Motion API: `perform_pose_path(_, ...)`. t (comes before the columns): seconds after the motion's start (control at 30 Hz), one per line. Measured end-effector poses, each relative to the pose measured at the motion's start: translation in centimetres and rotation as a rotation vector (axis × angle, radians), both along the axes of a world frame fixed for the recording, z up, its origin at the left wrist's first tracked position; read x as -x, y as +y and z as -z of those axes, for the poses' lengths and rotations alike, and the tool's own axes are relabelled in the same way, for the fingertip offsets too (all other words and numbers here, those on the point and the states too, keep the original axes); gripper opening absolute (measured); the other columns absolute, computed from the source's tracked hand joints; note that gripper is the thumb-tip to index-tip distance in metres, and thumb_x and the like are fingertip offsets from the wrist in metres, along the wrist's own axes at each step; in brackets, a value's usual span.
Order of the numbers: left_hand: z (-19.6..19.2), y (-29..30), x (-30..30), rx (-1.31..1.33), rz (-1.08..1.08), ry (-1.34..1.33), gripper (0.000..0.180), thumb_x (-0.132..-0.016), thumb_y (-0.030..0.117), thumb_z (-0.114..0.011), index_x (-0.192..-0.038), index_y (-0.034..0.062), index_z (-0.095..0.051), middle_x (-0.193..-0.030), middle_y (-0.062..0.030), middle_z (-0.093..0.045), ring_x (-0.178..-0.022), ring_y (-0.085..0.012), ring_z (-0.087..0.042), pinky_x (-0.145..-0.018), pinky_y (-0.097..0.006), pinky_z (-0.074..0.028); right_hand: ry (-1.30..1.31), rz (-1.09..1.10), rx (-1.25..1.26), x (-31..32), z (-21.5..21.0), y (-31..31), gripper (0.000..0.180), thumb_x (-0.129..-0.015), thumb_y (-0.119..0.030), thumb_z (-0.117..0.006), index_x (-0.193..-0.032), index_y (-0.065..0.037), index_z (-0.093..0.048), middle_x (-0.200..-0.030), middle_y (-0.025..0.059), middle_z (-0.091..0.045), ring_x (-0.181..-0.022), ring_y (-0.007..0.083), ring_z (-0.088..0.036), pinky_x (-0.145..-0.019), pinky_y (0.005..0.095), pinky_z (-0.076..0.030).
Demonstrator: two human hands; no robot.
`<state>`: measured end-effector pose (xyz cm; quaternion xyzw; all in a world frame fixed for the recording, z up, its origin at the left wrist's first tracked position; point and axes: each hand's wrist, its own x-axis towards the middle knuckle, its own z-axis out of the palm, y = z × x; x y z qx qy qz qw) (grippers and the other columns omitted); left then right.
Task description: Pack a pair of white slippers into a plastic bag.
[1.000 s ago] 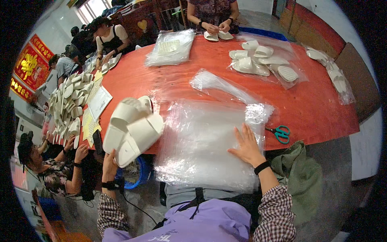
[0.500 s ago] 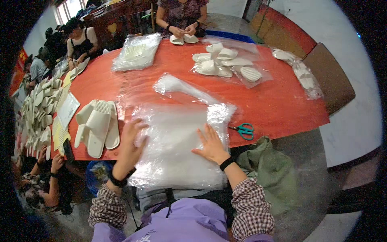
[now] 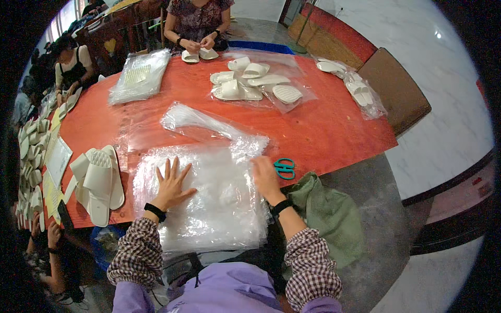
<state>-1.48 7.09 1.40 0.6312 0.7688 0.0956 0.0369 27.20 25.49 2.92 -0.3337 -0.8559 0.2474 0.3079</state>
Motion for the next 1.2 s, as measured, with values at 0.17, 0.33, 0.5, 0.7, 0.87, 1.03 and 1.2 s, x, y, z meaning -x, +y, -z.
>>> perform_pose_path(0.17, -0.6, 0.1, 0.0, 0.071, -0.006, -0.064, 0.084, -0.08, 0.064, -0.059, -0.15, 0.0268, -0.029, -0.158, -0.0193, -0.006, -0.145, -0.0427, 0.004, -0.108, -0.067, 0.007, -0.219, 0.275, -0.127, -5.2, -0.3, 2.1, 0.031, -0.081, -0.005, -0.062, -0.112, -0.007, -0.059, -0.109, 0.0139, -0.054, -0.107, 0.034, -0.052, -0.089, 0.0439, -0.046)
perform_pose_path(0.33, -0.3, -0.1, 0.3, 0.044, 0.012, -0.073, 0.083, -0.079, 0.06, -0.062, -0.149, 0.0279, -0.032, -0.158, -0.0192, -0.008, -0.145, -0.0427, 0.001, -0.107, -0.069, 0.004, -0.369, 0.091, -0.136, -8.3, 0.1, 4.9, 0.035, -0.082, -0.004, -0.064, -0.115, -0.01, -0.057, -0.112, 0.0114, -0.053, -0.109, 0.034, -0.051, -0.088, 0.0445, -0.048)
perform_pose_path(0.5, -1.0, -0.1, 0.0, 0.064, 0.012, -0.074, 0.084, -0.08, 0.059, -0.062, -0.149, 0.025, -0.03, -0.157, -0.0206, -0.007, -0.144, -0.0443, 0.0, -0.107, -0.069, 0.003, -0.539, 0.084, -0.255, -10.7, 0.1, 8.6, 0.035, -0.083, 0.002, -0.06, -0.115, -0.011, -0.056, -0.113, 0.0101, -0.053, -0.107, 0.0345, -0.051, -0.084, 0.046, -0.05)
perform_pose_path(0.7, -1.0, -0.3, 0.0, 0.097, 0.009, -0.074, 0.085, -0.079, 0.061, -0.061, -0.149, 0.0227, -0.031, -0.157, -0.0218, -0.006, -0.144, -0.0453, 0.002, -0.107, -0.069, 0.002, -0.505, 0.122, -0.197, -9.2, 0.8, 11.8, 0.034, -0.083, 0.0, -0.06, -0.115, -0.01, -0.054, -0.115, 0.012, -0.052, -0.106, 0.0358, -0.053, -0.082, 0.0473, -0.051)
perform_pose_path(0.87, -0.2, 0.3, -0.3, 0.051, 0.013, -0.055, 0.087, -0.075, 0.059, -0.066, -0.148, 0.0248, -0.032, -0.157, -0.0218, -0.01, -0.144, -0.0448, -0.003, -0.107, -0.07, 0.001, -0.633, 0.28, -0.206, -10.1, 1.3, 14.5, 0.033, -0.086, -0.007, -0.062, -0.116, -0.007, -0.05, -0.113, 0.0182, -0.05, -0.103, 0.0388, -0.055, -0.08, 0.0477, -0.051)
perform_pose_path(1.03, -0.5, 0.2, 0.1, 0.062, -0.001, -0.063, 0.088, -0.075, 0.059, -0.066, -0.148, 0.0238, -0.033, -0.156, -0.023, -0.012, -0.143, -0.046, -0.005, -0.106, -0.07, 0.001, -0.766, 0.404, -0.005, -7.6, 0.4, 14.7, 0.034, -0.088, -0.021, -0.064, -0.112, -0.001, -0.05, -0.114, 0.0236, -0.05, -0.088, 0.0435, -0.06, -0.072, 0.0511, -0.051)
perform_pose_path(1.2, -1.3, 0.7, 0.0, 0.096, 0.008, -0.096, 0.087, -0.076, 0.059, -0.065, -0.148, 0.0219, -0.034, -0.156, -0.0243, -0.01, -0.142, -0.048, -0.003, -0.106, -0.071, 0.003, -0.621, 0.33, -0.139, -3.1, -4.6, 18.6, 0.032, -0.084, -0.023, -0.068, -0.104, -0.001, -0.056, -0.123, 0.0227, -0.049, -0.097, 0.0409, -0.058, -0.081, 0.0481, -0.049)
